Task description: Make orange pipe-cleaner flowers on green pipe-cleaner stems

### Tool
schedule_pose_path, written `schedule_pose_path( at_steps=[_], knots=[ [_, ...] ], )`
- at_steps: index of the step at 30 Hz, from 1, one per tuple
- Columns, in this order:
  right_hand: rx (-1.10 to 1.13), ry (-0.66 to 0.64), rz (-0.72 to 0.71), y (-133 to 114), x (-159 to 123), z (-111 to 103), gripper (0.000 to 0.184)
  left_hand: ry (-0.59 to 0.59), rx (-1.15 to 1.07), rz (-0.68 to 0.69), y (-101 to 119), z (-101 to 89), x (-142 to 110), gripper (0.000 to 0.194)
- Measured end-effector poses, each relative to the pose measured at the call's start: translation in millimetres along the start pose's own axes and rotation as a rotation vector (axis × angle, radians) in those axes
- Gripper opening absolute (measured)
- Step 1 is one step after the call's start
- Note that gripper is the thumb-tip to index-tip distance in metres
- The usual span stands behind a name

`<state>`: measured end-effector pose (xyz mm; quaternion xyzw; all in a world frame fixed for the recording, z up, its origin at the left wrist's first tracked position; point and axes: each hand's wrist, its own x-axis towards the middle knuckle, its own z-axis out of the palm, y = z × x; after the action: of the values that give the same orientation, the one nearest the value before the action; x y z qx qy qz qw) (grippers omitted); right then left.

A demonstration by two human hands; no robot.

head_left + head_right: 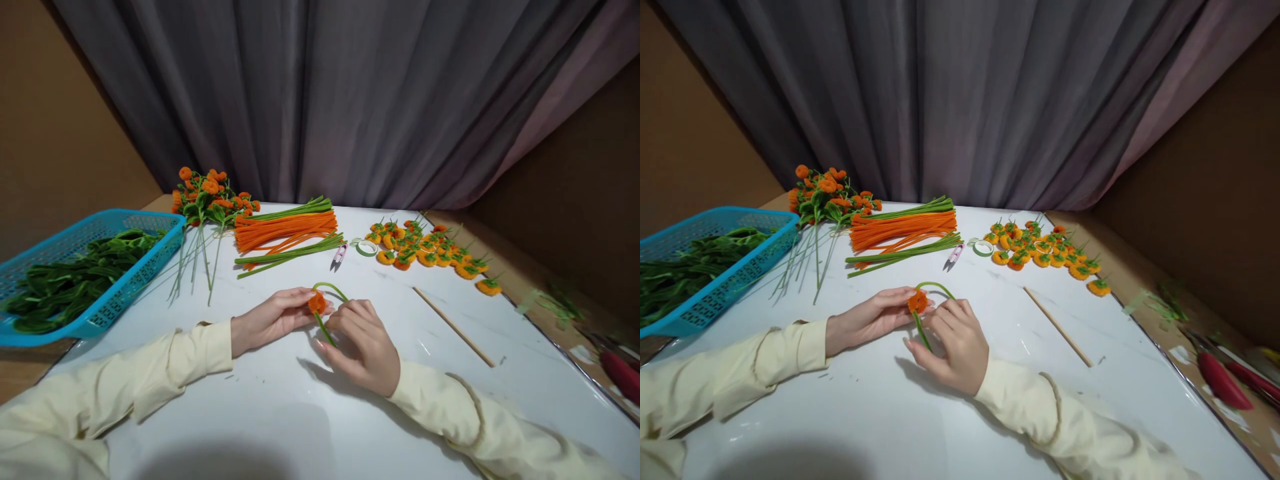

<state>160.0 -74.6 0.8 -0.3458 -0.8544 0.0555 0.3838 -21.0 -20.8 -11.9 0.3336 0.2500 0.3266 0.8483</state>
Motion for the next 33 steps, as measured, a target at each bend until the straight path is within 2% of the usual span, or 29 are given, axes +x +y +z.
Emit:
schedule_pose_path(
  at_steps=[4, 8, 13, 16, 19, 22, 24, 27, 33],
  knots=[
    [-0.05, -0.042, 0.03, 6, -3, 8, 0.014, 0.02, 0.05, 0.023, 0, 4.8, -2, 0.015],
    [0.045, -0.046, 0.103, 13, -4, 6, 0.017, 0.049, 0.15, 0.023, 2, 5.1, -4, 0.016],
    [0.369, -0.115, 0.361, 18, 0, -3, 0.026, 0.059, 0.228, 0.03, 5, 5.2, -5, 0.018],
    [0.651, -0.196, 0.504, 17, 3, -1, 0.027, 0.108, 0.343, 0.119, 6, 10.8, -7, 0.023],
    [0.855, -0.224, 0.578, 13, 5, 2, 0.032, 0.174, 0.555, 0.219, 6, 19.5, -10, 0.027],
    [1.015, -0.212, 0.615, 10, 7, 4, 0.032, 0.176, 0.712, 0.257, 8, 26.6, -15, 0.032],
    [1.082, -0.212, 0.634, 10, 7, 3, 0.032, 0.163, 0.7, 0.221, 9, 29.3, -17, 0.037],
    [1.115, -0.212, 0.663, 11, 9, 0, 0.033, 0.136, 0.564, 0.143, 10, 30.8, -17, 0.043],
    [1.099, -0.201, 0.682, 15, 9, -1, 0.036, 0.073, 0.314, 0.128, 2, 28.9, -16, 0.028]
  ],
)
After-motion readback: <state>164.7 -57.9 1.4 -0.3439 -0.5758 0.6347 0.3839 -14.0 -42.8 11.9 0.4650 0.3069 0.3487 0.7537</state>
